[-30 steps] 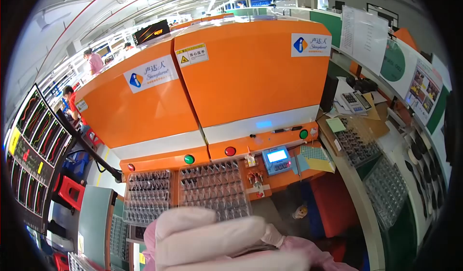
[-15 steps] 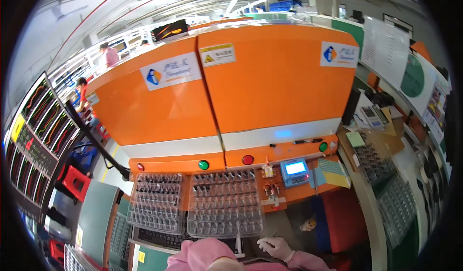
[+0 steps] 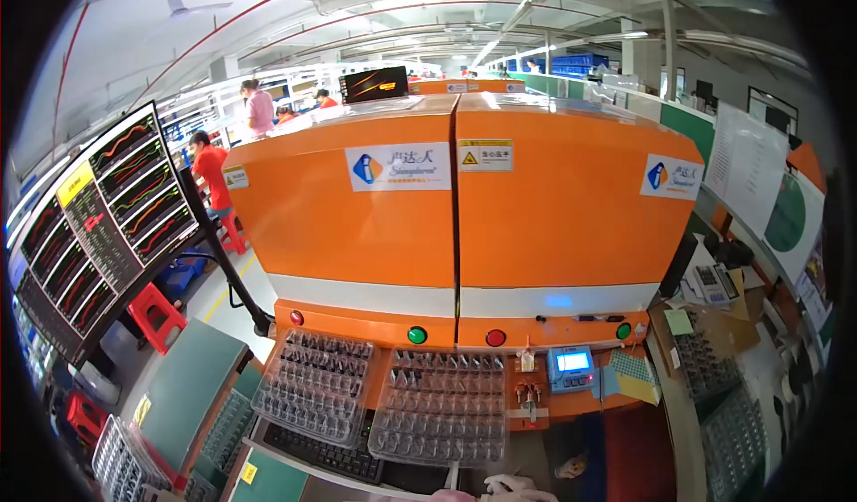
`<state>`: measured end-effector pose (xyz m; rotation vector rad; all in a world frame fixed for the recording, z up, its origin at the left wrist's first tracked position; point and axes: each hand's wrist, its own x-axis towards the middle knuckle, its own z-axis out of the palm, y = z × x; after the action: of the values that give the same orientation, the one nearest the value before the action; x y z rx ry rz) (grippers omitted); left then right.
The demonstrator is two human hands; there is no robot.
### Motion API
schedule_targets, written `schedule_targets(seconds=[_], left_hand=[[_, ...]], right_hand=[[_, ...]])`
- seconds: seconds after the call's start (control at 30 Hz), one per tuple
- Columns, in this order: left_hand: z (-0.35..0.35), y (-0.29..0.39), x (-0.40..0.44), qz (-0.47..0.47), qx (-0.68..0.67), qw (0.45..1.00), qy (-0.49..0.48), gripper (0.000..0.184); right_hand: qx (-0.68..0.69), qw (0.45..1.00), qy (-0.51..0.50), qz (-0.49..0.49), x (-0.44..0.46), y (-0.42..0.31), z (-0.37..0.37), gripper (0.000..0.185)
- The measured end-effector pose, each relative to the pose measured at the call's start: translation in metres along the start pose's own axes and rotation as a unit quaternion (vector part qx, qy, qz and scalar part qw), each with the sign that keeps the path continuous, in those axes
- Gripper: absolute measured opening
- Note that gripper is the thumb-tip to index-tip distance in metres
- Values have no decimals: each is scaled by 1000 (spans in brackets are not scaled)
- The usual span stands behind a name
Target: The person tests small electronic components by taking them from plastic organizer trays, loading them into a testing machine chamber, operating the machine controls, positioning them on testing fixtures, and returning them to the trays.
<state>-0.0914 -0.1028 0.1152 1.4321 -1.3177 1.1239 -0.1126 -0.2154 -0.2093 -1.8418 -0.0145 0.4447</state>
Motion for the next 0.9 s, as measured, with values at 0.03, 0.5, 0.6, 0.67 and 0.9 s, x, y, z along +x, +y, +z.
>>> schedule_targets(seconds=[0.03,0.5,0.6,0.67,0.9], left_hand=[[1,0,-2,-6,1,1000,0,15],[-18,-23,-43,-162,149,975,27,15],[-10,-34,-55,-168,131,977,16,15],[0,-36,-67,-173,121,977,10,15],[22,-41,-101,-208,79,975,-2,15]], right_hand=[[-20,1000,-2,8,4,20,1,37],[-291,937,-187,39,36,152,-20,50],[-303,935,-179,40,44,137,-21,49],[-314,932,-175,41,49,127,-24,48],[-353,918,-171,57,48,100,-46,46]])
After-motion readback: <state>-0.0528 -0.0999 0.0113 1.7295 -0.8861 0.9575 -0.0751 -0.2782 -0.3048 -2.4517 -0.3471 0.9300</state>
